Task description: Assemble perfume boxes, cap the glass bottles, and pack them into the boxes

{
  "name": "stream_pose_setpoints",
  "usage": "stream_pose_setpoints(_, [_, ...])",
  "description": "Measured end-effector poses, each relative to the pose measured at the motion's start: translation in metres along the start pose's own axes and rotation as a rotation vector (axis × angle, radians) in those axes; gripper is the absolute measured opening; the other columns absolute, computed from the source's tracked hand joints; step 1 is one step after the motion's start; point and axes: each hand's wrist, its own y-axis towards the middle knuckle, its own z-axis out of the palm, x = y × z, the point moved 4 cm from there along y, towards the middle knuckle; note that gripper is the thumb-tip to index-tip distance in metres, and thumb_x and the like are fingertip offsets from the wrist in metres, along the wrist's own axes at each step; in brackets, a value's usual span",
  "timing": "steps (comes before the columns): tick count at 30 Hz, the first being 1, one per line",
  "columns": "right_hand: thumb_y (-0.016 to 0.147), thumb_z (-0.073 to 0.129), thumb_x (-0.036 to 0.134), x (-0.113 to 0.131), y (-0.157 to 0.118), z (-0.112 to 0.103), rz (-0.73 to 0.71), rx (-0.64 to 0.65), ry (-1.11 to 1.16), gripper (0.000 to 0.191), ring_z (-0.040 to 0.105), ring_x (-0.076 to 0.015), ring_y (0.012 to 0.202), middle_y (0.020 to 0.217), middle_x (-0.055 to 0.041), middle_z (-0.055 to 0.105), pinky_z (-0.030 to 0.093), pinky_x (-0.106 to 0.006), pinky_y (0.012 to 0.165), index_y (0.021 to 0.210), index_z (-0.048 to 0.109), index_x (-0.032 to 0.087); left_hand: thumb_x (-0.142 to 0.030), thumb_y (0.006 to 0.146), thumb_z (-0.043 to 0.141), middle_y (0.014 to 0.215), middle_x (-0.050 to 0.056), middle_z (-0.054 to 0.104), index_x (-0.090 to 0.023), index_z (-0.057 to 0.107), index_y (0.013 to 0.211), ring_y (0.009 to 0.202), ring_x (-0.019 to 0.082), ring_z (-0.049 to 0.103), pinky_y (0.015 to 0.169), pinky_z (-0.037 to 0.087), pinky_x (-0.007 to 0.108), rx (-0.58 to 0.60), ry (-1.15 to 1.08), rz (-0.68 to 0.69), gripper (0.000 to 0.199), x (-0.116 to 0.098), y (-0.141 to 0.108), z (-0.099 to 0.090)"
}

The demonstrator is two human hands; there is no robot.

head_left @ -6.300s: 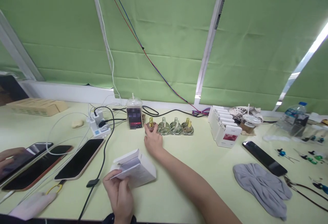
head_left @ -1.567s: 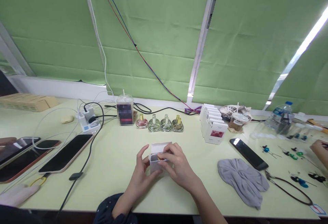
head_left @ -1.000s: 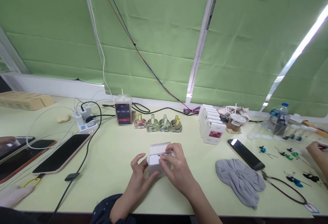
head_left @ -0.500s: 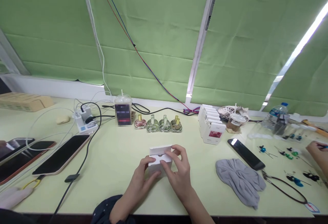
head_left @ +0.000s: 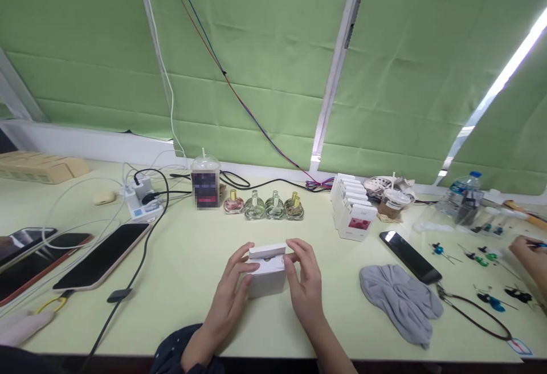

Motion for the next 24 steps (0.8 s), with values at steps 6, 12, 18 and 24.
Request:
stream_pose_setpoints(6, [0.085, 0.063, 0.028, -0.007, 0.008, -0.001, 0.065, 0.050, 0.241, 0.008, 0.059, -0.0207, 0.097, 0.097, -0.0083, 0.061, 0.050, -0.032, 0.079, 0.085, 0.065, 0.020, -0.032, 0.093, 0.047, 0.114, 0.010, 0.062, -0.021, 0.061, 0.091, 0.109, 0.022, 0.058, 0.091, 0.047, 0.032, 0.035, -0.145, -0.004, 0.018, 0.000, 0.004, 0.000])
stream_pose_setpoints(12, [0.079, 0.070, 0.024, -0.013, 0.006, 0.001, 0.116, 0.060, 0.290, 0.004, 0.059, -0.0206, 0.093, 0.094, -0.0070, 0.062, 0.048, -0.033, 0.077, 0.081, 0.068, 0.022, -0.031, 0.091, 0.052, 0.114, 0.009, 0.062, -0.020, 0.058, 0.085, 0.106, 0.021, 0.059, 0.082, 0.050, 0.028, 0.048, -0.357, -0.116, 0.014, 0.007, 0.004, -0.001])
stream_pose_setpoints(18, [0.079, 0.070, 0.023, -0.014, 0.007, -0.001, 0.116, 0.050, 0.248, 0.003, 0.059, -0.0201, 0.091, 0.091, -0.0055, 0.063, 0.046, -0.034, 0.079, 0.079, 0.068, 0.022, -0.031, 0.089, 0.055, 0.115, 0.011, 0.062, -0.019, 0.058, 0.086, 0.104, 0.021, 0.060, 0.079, 0.051, 0.027, 0.043, -0.398, -0.135, 0.012, 0.008, 0.005, -0.001])
stream_pose_setpoints(24, [0.078, 0.070, 0.024, -0.015, 0.010, 0.001, 0.145, 0.084, 0.313, 0.003, 0.060, -0.0215, 0.095, 0.091, -0.0053, 0.062, 0.046, -0.037, 0.085, 0.079, 0.068, 0.022, -0.030, 0.088, 0.056, 0.112, 0.011, 0.064, -0.019, 0.059, 0.085, 0.102, 0.020, 0.061, 0.078, 0.052, 0.026, 0.023, -0.398, -0.130, 0.012, 0.004, 0.006, -0.001])
